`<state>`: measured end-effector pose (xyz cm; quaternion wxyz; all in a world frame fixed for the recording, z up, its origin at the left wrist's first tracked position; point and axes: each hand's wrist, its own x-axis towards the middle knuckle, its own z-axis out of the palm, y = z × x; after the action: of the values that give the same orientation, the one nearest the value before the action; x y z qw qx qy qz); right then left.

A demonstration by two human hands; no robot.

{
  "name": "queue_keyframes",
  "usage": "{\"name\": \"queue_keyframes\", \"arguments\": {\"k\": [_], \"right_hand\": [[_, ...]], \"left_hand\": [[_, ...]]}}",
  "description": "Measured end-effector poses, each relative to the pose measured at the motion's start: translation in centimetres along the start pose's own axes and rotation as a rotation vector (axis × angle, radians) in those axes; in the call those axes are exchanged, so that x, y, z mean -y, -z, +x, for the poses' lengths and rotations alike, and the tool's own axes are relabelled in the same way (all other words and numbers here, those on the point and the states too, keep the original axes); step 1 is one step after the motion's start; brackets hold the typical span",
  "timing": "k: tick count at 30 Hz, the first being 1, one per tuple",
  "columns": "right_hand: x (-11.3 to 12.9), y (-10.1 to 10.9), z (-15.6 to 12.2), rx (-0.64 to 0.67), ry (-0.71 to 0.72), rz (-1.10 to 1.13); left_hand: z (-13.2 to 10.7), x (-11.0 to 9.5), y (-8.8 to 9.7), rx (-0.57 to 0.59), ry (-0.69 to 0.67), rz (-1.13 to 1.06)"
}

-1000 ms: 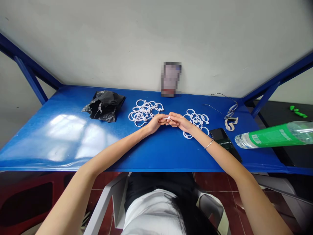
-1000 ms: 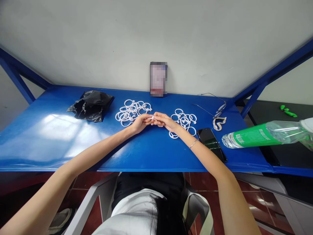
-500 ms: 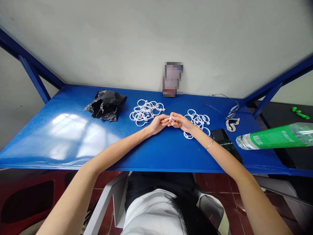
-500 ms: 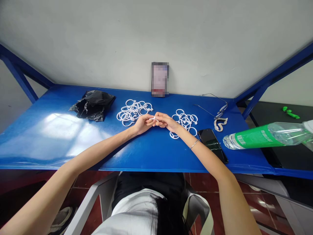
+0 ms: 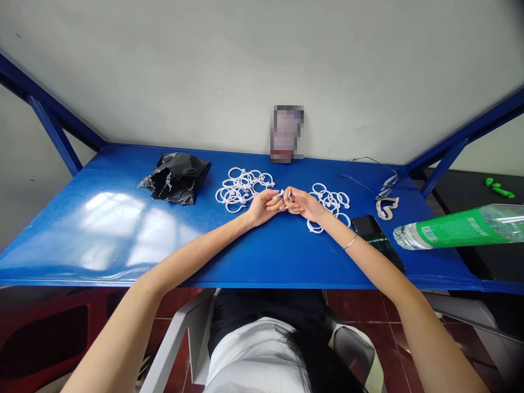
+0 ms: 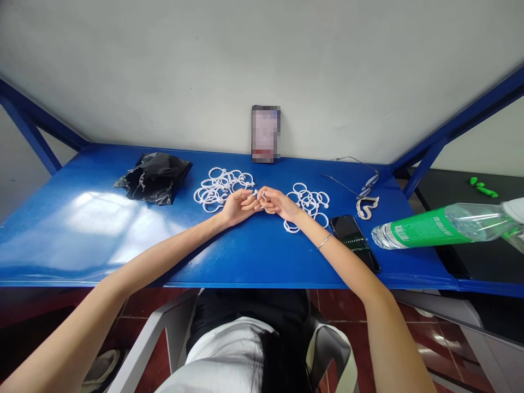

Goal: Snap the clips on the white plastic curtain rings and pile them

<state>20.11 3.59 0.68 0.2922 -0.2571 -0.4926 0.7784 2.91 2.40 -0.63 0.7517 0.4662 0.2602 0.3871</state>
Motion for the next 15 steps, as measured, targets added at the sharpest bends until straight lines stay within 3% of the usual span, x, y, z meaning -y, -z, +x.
{"name": "queue_keyframes", "arguments": {"k": [3, 5, 8, 12, 15], "right_hand": [[0.1, 0.9, -0.2, -0.071, 0.032, -0.120], [0.2, 1.4, -0.4, -0.136, 0.065, -0.278], [0.9, 1.6, -1.0, -0.260, 0.160, -0.558], [2.5, 1.8, -2.1, -0.490, 0.348, -1.031], [3.7, 3.0, -3.0, -0.714, 0.296, -1.483]], "left_hand": [[-0.1, 0.3, -0.3, -0.031, -0.054, 0.060], [-0.4, 0.6, -0.6, -0.101, -0.107, 0.210], [-1.0, 0.9, -0.9, -0.220, -0.241, 0.606], [-1.3, 1.0, -0.4, -0.294, -0.518, 1.178], [-0.8, 1.0, 0.4, -0.412, -0.546, 1.565]]}}
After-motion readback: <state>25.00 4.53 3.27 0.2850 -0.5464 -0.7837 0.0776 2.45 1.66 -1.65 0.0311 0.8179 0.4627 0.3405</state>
